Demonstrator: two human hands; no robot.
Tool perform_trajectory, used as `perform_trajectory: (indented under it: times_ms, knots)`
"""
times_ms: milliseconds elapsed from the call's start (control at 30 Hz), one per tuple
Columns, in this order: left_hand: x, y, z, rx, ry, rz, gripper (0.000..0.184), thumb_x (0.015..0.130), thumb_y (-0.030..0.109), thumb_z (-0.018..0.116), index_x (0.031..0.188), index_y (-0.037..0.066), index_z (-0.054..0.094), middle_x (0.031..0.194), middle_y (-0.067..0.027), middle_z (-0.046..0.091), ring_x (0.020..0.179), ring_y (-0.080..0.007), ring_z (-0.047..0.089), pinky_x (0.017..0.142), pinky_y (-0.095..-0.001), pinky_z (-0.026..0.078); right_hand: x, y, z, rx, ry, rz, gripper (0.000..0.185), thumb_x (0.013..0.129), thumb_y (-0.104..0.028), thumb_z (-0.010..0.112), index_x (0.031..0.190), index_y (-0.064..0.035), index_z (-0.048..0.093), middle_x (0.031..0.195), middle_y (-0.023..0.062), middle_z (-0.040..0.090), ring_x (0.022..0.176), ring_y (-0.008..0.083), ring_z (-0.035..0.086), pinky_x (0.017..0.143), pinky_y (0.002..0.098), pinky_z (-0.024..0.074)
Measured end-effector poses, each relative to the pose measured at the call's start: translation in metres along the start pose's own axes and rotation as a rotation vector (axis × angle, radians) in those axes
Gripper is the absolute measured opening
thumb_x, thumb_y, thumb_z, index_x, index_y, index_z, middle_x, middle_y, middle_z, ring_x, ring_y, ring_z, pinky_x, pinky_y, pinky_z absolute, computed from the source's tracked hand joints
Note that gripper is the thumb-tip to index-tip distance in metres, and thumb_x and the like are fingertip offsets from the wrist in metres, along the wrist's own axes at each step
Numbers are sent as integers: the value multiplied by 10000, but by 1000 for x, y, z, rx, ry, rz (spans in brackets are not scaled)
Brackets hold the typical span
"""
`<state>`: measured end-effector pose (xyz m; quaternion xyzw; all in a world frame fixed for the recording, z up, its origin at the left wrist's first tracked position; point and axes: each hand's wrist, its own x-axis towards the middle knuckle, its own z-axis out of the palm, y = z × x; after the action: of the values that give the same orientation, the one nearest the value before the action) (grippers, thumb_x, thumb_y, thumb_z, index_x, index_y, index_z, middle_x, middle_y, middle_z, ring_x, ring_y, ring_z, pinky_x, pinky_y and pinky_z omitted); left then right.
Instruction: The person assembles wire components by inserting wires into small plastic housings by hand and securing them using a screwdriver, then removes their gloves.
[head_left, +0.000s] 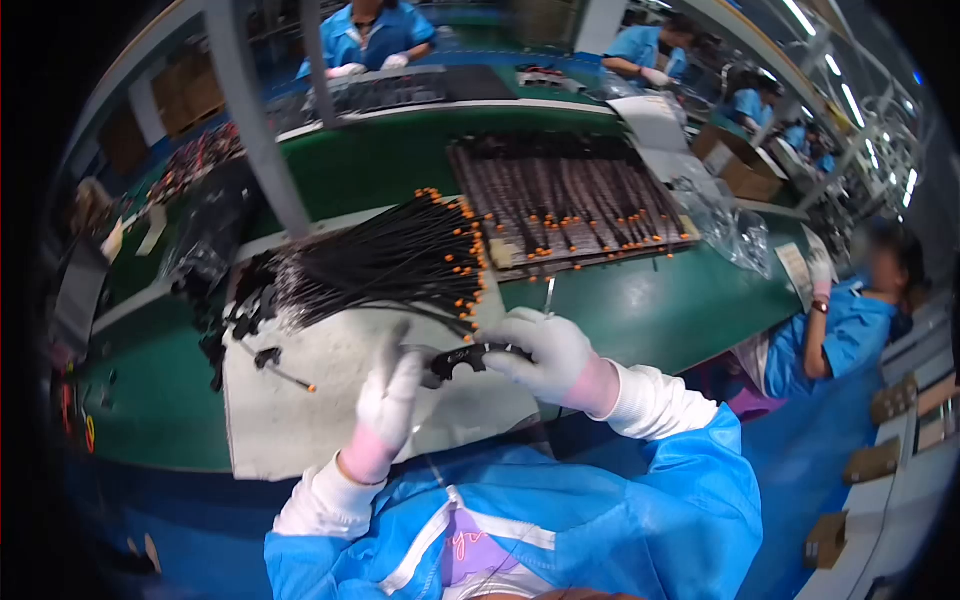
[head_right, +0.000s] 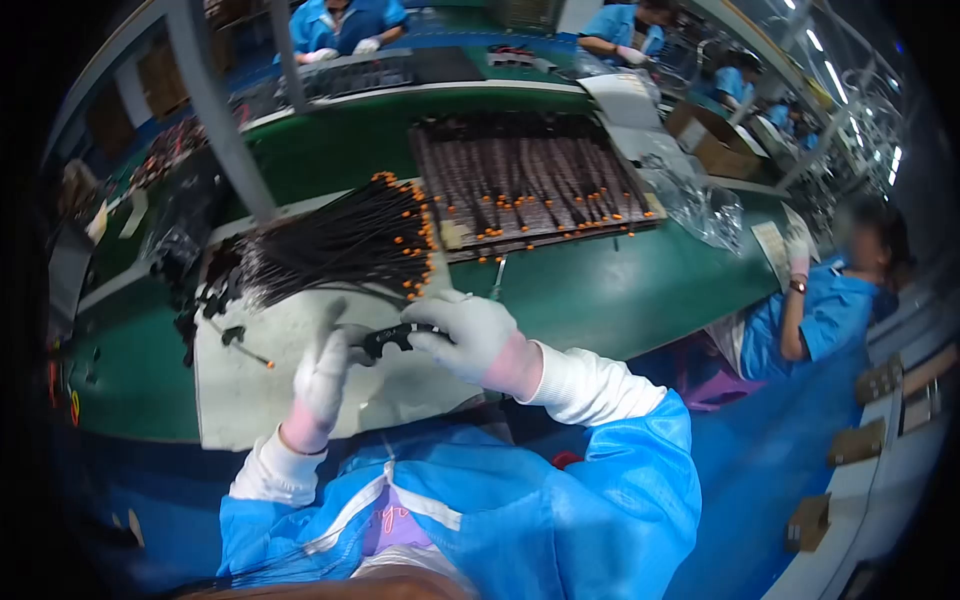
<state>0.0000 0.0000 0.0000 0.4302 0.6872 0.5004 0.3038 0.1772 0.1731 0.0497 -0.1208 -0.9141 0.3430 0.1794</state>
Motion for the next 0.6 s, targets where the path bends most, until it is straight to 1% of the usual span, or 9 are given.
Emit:
perform_trajectory:
  times_ms: [100,133,167,233,300,367,433,467,600]
  knots:
    - [-11,-3,5,-307,171,74,536,996,263,480,1420,-49,374,1259,-145,544,980,-174,566,953,-322,445,-18,18,-45,-237,292,-17,250,838,-199,693,1050,-69,671,966,143,671,856,324,662,740,375,528]
    - [-12,-12,-1,-299,164,84,536,996,263,480,1420,-49,374,1259,-145,544,980,-174,566,953,-322,445,-16,35,-60,-300,401,-65,246,851,-167,684,1066,-48,673,933,138,673,794,287,663,692,352,523]
    - [-13,-25,-7,-154,257,145,535,998,266,469,1412,-60,378,1257,-154,546,1003,-198,571,962,-339,442,-15,59,-79,-366,507,-116,244,863,-134,676,1082,-26,675,900,133,676,732,251,663,644,329,518]
    - [-19,-44,-19,-14,350,206,534,999,268,459,1405,-71,382,1256,-162,547,1027,-221,576,972,-355,438,-20,99,-114,-261,625,127,248,870,-136,676,1088,-16,671,892,133,681,759,251,670,668,326,525]
    - [-29,-60,-27,455,527,308,514,988,319,483,1366,-26,439,1255,-227,537,1144,-360,555,1004,-423,429,-22,133,-157,-363,750,216,232,881,-135,666,1079,-14,674,902,141,689,818,258,671,725,335,521]
    - [-38,-71,-34,598,533,281,526,982,335,487,1364,-23,440,1271,-225,525,1172,-374,529,1022,-441,411,-14,164,-201,-635,813,142,218,863,-193,683,1032,-55,690,976,145,689,890,312,666,804,370,522]
    - [-46,-82,-40,890,532,224,549,969,366,494,1361,-16,443,1305,-222,500,1228,-403,477,1059,-477,374,4,187,-238,-770,817,123,249,878,-246,653,1035,-56,690,985,149,692,932,319,658,840,399,508]
    - [-50,-90,-40,889,531,220,549,969,366,494,1361,-16,443,1305,-222,500,1228,-403,477,1059,-477,374,18,198,-250,-770,813,123,249,878,-246,653,1035,-56,690,985,149,692,932,319,658,840,399,508]
    - [-54,-113,-36,920,542,82,542,977,358,483,1373,-8,431,1369,-241,438,1331,-461,358,1077,-508,327,77,250,-278,-852,773,447,316,889,-310,590,1040,-56,704,1035,163,693,987,341,645,891,416,494]
